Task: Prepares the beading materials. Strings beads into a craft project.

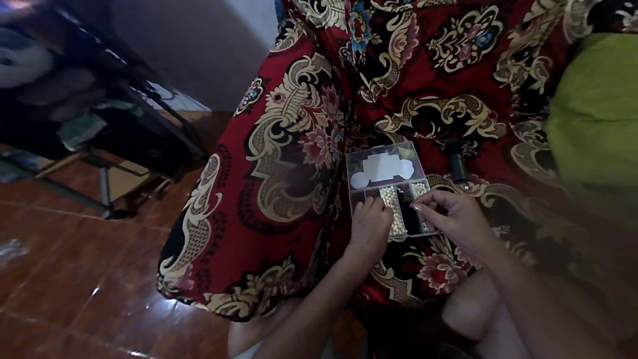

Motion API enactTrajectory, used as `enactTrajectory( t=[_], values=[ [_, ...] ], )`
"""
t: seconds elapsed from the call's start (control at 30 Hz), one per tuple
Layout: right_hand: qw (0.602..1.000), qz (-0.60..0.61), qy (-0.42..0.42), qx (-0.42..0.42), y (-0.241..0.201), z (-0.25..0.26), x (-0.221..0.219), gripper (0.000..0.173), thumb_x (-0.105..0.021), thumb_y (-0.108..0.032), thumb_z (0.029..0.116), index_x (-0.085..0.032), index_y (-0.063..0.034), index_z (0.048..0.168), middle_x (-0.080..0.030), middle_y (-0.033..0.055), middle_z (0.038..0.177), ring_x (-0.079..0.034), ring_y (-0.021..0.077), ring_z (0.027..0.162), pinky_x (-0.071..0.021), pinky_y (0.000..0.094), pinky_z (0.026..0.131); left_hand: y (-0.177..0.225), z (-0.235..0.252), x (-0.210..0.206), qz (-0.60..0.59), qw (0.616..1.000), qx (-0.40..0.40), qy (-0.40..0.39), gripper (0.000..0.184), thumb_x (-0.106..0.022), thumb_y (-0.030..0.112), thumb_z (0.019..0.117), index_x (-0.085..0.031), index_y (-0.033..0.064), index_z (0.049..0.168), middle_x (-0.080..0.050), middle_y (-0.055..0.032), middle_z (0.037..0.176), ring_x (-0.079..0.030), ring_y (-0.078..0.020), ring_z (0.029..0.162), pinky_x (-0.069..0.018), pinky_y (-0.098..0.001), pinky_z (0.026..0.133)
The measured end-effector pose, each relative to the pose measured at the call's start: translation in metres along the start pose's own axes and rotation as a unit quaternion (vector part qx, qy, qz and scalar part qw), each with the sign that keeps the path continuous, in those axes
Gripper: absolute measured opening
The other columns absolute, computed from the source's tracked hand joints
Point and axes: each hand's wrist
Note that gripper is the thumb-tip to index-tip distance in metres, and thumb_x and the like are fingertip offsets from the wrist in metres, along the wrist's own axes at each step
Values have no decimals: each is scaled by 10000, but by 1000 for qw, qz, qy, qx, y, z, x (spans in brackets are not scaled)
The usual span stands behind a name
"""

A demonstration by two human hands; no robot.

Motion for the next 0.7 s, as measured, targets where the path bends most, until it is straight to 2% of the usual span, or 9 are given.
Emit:
enactTrajectory(
  t=[0.17,0.27,0.3,0.37,0.4,0.47,0.53,0.6,0.7],
  values=[
    [1000,-12,-6,-12,-2,0,-1,125,-672,-164,955,-742,-63,981,-689,-45,726,-629,-2,575,-546,158,553,0,2,5,-18,999,27,-22,220,-619,187,995,-758,63,1112,-684,-165,1174,-618,-358,1154,-476,-516,955],
    [1000,-9,-9,-12,-4,-1,-2,119,-667,-155,956,-734,-60,980,-692,-41,735,-632,-1,582,-551,160,564,-4,2,8,-128,991,27,22,223,-630,180,995,-744,28,1112,-712,-159,1130,-656,-328,1115,-494,-504,976],
    [1000,-4,-11,-14,-5,-2,-2,114,-667,-148,954,-732,-59,981,-693,-41,736,-636,0,585,-557,162,568,-6,2,9,-194,980,33,34,216,-642,171,988,-737,15,1104,-728,-138,1089,-686,-270,1052,-521,-450,964],
    [1000,9,-15,-23,-7,-2,-3,106,-667,-138,953,-727,-57,982,-689,-45,726,-630,2,581,-551,165,566,-10,5,11,-366,928,64,34,171,-682,140,962,-713,11,1068,-741,-60,1001,-706,-104,909,-566,-282,873],
    [999,19,-18,-27,-8,-3,-3,106,-666,-138,954,-726,-55,980,-688,-48,722,-626,2,577,-545,165,561,-11,6,12,-464,882,80,31,140,-696,95,947,-696,-4,1045,-734,-42,955,-701,-73,857,-576,-252,833],
    [998,38,-25,-32,-8,-3,-5,104,-663,-142,958,-722,-57,973,-690,-54,725,-625,1,575,-544,164,553,-10,7,13,-612,784,102,20,109,-651,23,958,-668,-20,1056,-726,-28,933,-699,-81,833,-585,-262,810],
    [997,55,-32,-35,-8,-4,-6,100,-659,-142,960,-719,-63,972,-692,-56,731,-626,4,572,-542,163,543,-8,6,14,-691,712,124,-13,159,-580,17,1001,-659,-17,1134,-717,-20,967,-692,-94,850,-582,-276,818],
    [997,62,-36,-31,-8,-4,-7,97,-658,-144,957,-715,-65,966,-690,-61,726,-623,1,564,-538,159,533,-7,6,15,-731,667,136,-47,160,-535,23,1029,-658,11,1131,-703,1,957,-682,-88,843,-578,-275,816],
    [995,78,-45,-39,-9,-5,-9,85,-650,-132,958,-706,-69,954,-695,-56,732,-625,8,562,-538,165,531,-10,5,12,-758,636,123,-82,176,-484,38,1051,-655,48,1093,-700,16,934,-682,-84,830,-580,-275,809]
  ],
)
Point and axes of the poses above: each hand's wrist, its own z-axis towards the middle knuckle, its own x-axis out of the back of the hand, y = z × x
